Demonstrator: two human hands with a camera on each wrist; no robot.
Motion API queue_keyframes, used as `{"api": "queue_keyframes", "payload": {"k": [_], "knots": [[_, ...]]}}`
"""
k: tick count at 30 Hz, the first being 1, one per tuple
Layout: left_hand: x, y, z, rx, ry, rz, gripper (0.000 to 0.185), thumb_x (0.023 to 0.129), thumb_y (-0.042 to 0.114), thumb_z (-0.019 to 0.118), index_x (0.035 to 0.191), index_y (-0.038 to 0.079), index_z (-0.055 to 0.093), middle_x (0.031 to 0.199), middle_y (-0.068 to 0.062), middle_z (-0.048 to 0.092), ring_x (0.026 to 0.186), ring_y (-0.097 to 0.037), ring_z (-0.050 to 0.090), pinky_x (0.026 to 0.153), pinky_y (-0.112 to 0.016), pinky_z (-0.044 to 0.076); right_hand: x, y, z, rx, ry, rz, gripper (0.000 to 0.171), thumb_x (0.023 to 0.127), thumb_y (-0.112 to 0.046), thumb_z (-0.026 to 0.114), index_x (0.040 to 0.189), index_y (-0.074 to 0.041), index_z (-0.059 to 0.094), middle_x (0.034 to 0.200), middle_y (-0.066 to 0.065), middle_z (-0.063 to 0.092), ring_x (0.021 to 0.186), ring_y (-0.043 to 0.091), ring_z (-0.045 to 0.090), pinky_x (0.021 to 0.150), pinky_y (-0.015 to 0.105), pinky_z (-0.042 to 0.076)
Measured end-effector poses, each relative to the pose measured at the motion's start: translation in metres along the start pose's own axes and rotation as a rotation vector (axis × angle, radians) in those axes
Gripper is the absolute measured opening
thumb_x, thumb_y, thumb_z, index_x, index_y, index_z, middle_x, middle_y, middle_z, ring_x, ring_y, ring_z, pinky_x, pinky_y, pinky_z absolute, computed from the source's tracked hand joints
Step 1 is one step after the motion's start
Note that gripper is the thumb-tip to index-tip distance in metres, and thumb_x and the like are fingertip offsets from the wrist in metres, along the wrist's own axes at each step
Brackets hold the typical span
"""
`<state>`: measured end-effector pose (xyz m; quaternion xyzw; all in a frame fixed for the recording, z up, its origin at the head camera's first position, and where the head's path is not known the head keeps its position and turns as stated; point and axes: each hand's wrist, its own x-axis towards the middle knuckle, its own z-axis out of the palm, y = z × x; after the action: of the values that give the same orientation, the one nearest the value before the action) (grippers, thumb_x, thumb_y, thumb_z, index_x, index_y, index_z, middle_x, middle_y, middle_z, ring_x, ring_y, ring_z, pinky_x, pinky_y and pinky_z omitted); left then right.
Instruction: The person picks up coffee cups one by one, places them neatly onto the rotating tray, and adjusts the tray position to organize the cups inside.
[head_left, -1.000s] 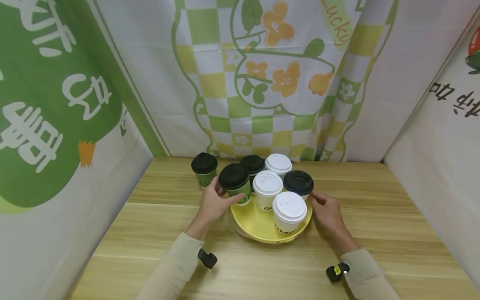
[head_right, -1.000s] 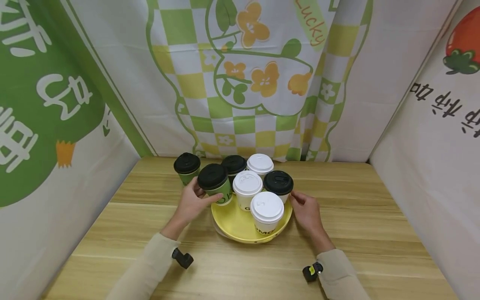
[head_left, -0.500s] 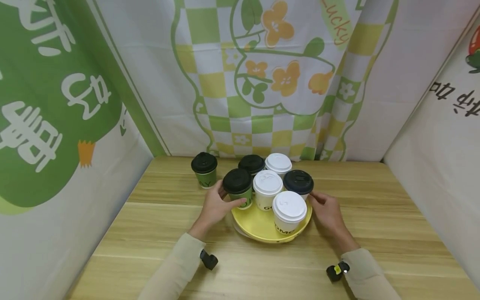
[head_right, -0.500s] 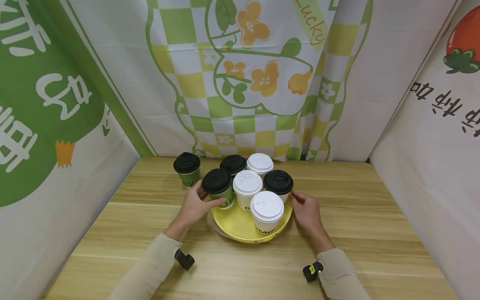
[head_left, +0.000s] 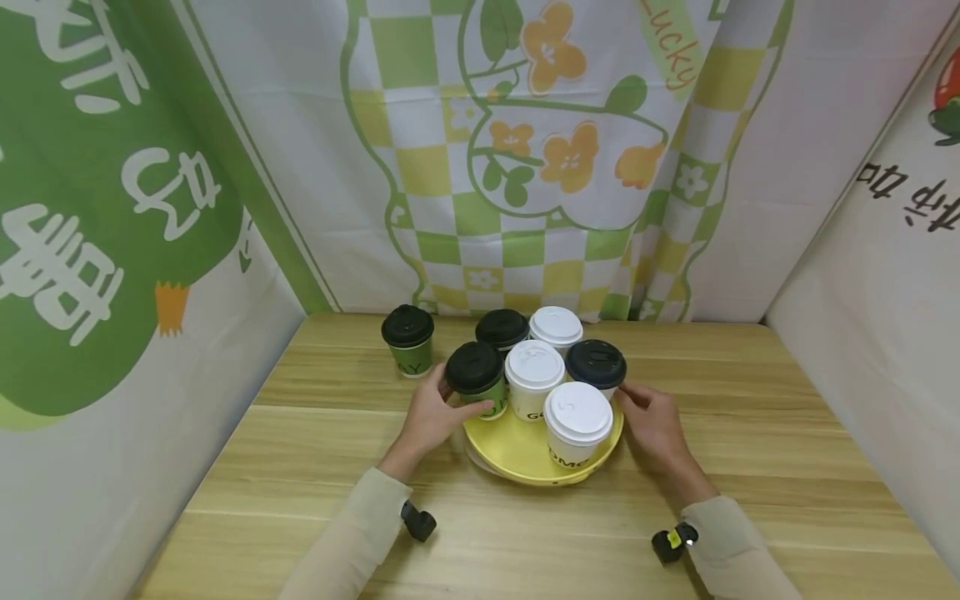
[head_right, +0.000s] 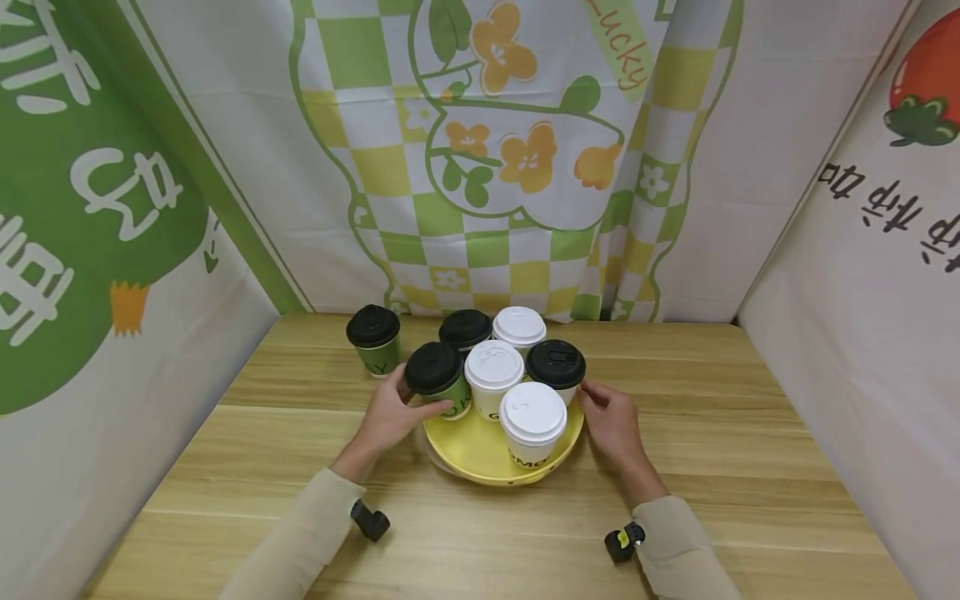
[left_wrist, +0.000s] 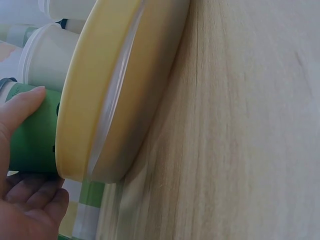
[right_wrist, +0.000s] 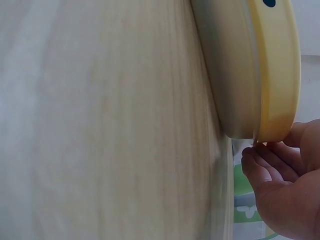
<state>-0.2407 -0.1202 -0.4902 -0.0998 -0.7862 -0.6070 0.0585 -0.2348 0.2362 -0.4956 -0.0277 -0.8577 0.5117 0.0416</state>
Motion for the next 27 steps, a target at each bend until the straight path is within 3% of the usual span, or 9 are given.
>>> {"api": "queue_keyframes", "payload": {"k": [9,15,21,27], "knots": [[0.001,0.004,-0.001,0.034,-0.025,-0.032,0.086,0.081,0.019,0.095,0.153,0.012,0.049,0.155,-0.01,0.056,0.15,-0.03,0.05,0.126,-0.043,0.04,0.002,-0.002,0.001,-0.001,-0.009,0.001,0.045,0.111,-0.027,0.054,0.147,0.0,0.06,0.149,0.022,0.061,0.142,0.038,0.057,0.118,0.051,0.049],[-0.004,0.007,-0.009,0.095,-0.067,-0.015,0.093,0.081,0.021,0.095,0.157,0.01,0.043,0.159,-0.013,0.052,0.153,-0.034,0.046,0.129,-0.048,0.035,0.003,-0.004,0.002,0.002,-0.011,0.002,0.046,0.111,-0.027,0.054,0.146,0.001,0.06,0.148,0.023,0.062,0.141,0.038,0.058,0.117,0.052,0.049],[-0.019,0.007,-0.04,0.209,-0.148,-0.072,0.092,0.087,0.018,0.089,0.161,0.003,0.037,0.165,-0.021,0.043,0.157,-0.039,0.038,0.131,-0.053,0.03,0.001,-0.003,0.0,0.006,-0.056,0.04,0.049,0.111,-0.031,0.053,0.149,0.001,0.057,0.152,0.024,0.058,0.144,0.04,0.054,0.12,0.053,0.046],[-0.02,-0.002,-0.081,0.274,-0.116,-0.191,0.078,0.097,0.017,0.077,0.159,-0.005,0.035,0.162,-0.03,0.044,0.153,-0.046,0.04,0.127,-0.057,0.035,0.002,-0.003,-0.004,0.027,-0.074,0.055,0.05,0.111,-0.032,0.052,0.149,0.001,0.058,0.152,0.025,0.058,0.145,0.04,0.052,0.121,0.053,0.044]]}}
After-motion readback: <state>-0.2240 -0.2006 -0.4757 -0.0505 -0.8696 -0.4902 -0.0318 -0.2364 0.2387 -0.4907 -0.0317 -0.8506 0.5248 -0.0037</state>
